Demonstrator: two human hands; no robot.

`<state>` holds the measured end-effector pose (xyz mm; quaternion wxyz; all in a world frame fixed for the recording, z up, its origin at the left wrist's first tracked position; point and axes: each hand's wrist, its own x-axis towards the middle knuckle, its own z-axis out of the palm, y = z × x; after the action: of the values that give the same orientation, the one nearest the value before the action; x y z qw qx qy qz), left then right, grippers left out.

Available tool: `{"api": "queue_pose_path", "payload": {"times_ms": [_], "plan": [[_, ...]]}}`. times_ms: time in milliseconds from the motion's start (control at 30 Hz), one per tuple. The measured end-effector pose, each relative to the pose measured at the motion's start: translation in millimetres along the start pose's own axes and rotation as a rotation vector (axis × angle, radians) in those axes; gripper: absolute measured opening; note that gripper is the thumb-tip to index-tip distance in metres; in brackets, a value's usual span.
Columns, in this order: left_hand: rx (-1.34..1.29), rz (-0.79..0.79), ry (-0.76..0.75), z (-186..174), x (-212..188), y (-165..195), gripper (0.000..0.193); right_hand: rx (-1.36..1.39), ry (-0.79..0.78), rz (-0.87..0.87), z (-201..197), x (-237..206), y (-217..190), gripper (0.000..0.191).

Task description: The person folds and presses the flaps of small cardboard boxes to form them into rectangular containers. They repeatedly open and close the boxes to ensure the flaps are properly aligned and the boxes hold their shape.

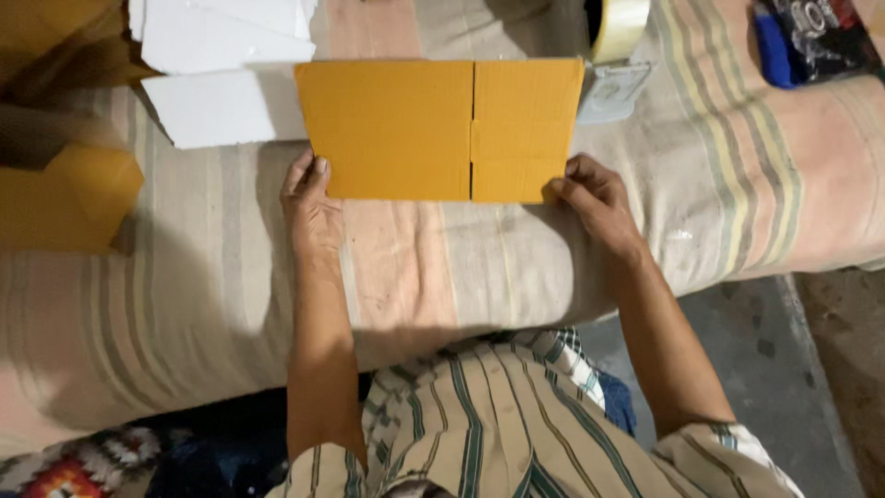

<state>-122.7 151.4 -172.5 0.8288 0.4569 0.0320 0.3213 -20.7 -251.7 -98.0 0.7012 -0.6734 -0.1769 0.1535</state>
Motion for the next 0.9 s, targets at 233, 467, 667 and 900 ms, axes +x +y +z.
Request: {"api": "queue_pose_path", "payload": {"times_ms": [233,467,667,900], "plan": [[0.080,0.102,0.004,24,-6,7,0.049,0.099,-0.029,-0.219,23,12,-3,0.042],[-0.033,0.139,0.158,63,-14,-18,0.081,0.091,0.090,-0.316,39,33,16,0.057],[0.257,0.031,0.151,100,-32,-22,0.106,-0.089,0.044,-0.365,60,32,6,0.065],[0.688,0.386,-0.267,116,-15,33,0.091,-0.118,0.109,-0.473,57,-11,-52,0.093]]}}
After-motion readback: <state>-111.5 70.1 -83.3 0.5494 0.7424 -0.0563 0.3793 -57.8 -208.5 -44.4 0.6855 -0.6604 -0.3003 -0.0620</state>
